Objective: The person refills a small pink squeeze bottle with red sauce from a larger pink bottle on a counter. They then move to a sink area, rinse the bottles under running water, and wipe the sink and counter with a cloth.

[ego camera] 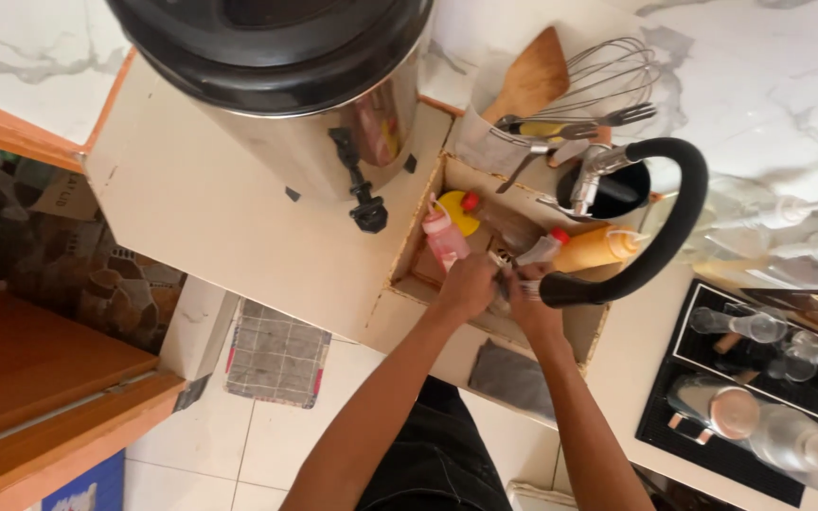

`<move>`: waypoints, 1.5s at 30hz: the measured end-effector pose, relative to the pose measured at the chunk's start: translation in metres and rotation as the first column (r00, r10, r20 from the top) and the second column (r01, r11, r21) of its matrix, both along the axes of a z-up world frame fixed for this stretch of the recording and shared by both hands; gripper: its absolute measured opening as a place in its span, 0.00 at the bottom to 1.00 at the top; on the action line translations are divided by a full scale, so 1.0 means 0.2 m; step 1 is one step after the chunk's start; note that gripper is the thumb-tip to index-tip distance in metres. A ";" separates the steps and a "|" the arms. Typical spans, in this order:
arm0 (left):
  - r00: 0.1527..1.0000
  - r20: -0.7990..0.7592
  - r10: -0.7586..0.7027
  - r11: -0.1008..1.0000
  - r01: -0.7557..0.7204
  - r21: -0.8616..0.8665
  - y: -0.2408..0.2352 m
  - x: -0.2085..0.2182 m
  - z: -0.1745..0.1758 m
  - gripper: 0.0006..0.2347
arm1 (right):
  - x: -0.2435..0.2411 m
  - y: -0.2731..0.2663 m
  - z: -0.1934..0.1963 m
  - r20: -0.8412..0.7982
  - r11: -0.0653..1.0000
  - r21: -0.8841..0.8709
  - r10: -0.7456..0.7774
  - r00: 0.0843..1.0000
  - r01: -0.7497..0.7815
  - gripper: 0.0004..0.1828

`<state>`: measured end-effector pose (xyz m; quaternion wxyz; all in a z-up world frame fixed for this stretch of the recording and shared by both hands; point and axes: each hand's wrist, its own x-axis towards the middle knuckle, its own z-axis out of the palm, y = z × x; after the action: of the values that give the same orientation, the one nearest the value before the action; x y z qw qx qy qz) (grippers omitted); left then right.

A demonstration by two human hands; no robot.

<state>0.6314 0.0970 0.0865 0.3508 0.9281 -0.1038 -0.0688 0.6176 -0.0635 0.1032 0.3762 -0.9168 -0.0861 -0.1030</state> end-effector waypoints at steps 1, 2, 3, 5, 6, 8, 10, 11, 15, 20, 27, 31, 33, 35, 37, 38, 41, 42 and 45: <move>1.000 0.003 -0.004 1.000 0.004 -0.002 -0.02 0.04 -0.01 0.09 | 0.01 -0.02 0.04 0.003 1.000 -0.002 -0.004 1.000 0.004 0.09; 0.998 -0.014 0.061 0.949 -0.062 -0.308 -0.04 0.08 -0.03 0.08 | 0.03 -0.05 0.07 -0.062 0.999 0.006 -0.050 0.997 0.051 0.13; 0.992 -0.054 0.114 0.804 -0.124 -0.582 -0.06 0.11 -0.04 0.07 | 0.03 -0.08 0.10 -0.130 0.995 0.012 -0.099 0.987 0.101 0.17; 0.993 0.074 0.088 0.872 -0.041 -0.488 -0.04 0.10 -0.13 0.09 | 0.01 -0.10 0.21 -0.238 0.988 0.110 -0.083 0.968 0.112 0.16; 0.979 0.199 0.053 0.926 0.026 -0.377 -0.03 0.09 -0.18 0.11 | 0.00 -0.11 0.26 -0.340 0.970 0.209 -0.049 0.939 0.126 0.16; 0.959 -0.262 0.112 0.444 -0.284 -0.850 -0.11 0.05 -0.19 0.07 | -0.04 -0.10 0.39 -0.337 0.945 0.303 -0.013 0.941 0.121 0.17; 0.770 -0.623 -0.140 -0.200 -0.638 -0.744 -0.17 0.02 -0.12 0.06 | -0.07 -0.12 0.42 -0.326 0.912 0.395 0.028 0.945 0.109 0.20; 0.716 -0.686 -0.131 -0.170 -0.698 -0.696 -0.18 0.01 -0.04 0.04 | -0.08 -0.15 0.39 -0.311 0.899 0.414 -0.007 0.950 0.142 0.16; 0.625 -0.763 -0.167 -0.118 -0.781 -0.614 -0.21 -0.01 -0.33 0.08 | -0.11 -0.22 0.37 -0.378 0.870 0.358 -0.198 0.904 0.340 0.10; 0.632 -0.775 -0.012 0.170 -0.763 -0.624 -0.16 -0.03 -0.09 0.12 | -0.10 -0.21 0.46 -0.452 0.845 0.286 -0.296 0.841 0.452 0.15; 0.810 -0.582 -0.075 0.215 -0.557 -0.802 -0.16 -0.07 -0.05 0.14 | -0.10 -0.14 0.40 -0.409 0.898 0.406 0.013 0.913 0.169 0.12; 0.739 -0.674 -0.011 0.278 -0.645 -0.712 -0.11 -0.08 -0.02 0.13 | -0.10 -0.16 0.27 -0.516 0.894 0.432 0.134 0.846 0.121 0.14; 0.808 -0.538 0.239 0.528 -0.574 -0.627 -0.08 -0.08 -0.15 0.16 | -0.09 -0.16 0.23 -0.551 0.823 0.520 0.118 0.826 0.229 0.14; 0.754 -0.586 0.295 0.510 -0.643 -0.571 -0.06 -0.06 -0.02 0.18 | -0.10 -0.18 0.17 -0.528 0.838 0.494 0.077 0.845 0.232 0.15; 0.696 -0.629 0.347 0.490 -0.706 -0.511 -0.06 -0.05 -0.02 0.20 | -0.11 -0.18 0.18 -0.502 0.852 0.467 0.036 0.864 0.235 0.16; 0.738 -0.580 0.345 0.449 -0.672 -0.589 -0.06 -0.05 -0.09 0.17 | -0.10 -0.17 0.22 -0.481 0.904 0.349 -0.052 0.875 0.246 0.16; 0.703 -0.695 0.153 0.162 -0.711 -0.684 -0.09 -0.05 -0.16 0.13 | -0.12 -0.18 0.11 -0.401 0.927 0.239 -0.176 0.899 0.288 0.16; 0.621 -0.780 -0.081 -0.076 -0.784 -0.616 -0.11 -0.05 -0.16 0.13 | -0.13 -0.20 0.04 -0.351 0.915 0.256 -0.213 0.912 0.312 0.17; 0.752 -0.572 -0.327 0.078 -0.582 -0.810 -0.04 -0.12 -0.17 0.18 | -0.11 -0.19 0.09 -0.332 0.799 0.475 -0.224 0.916 0.367 0.13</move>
<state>0.6080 0.0886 0.0520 0.8940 0.3560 0.0954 -0.2546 0.5966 -0.1006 0.1213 0.6005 -0.7848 0.1408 -0.0600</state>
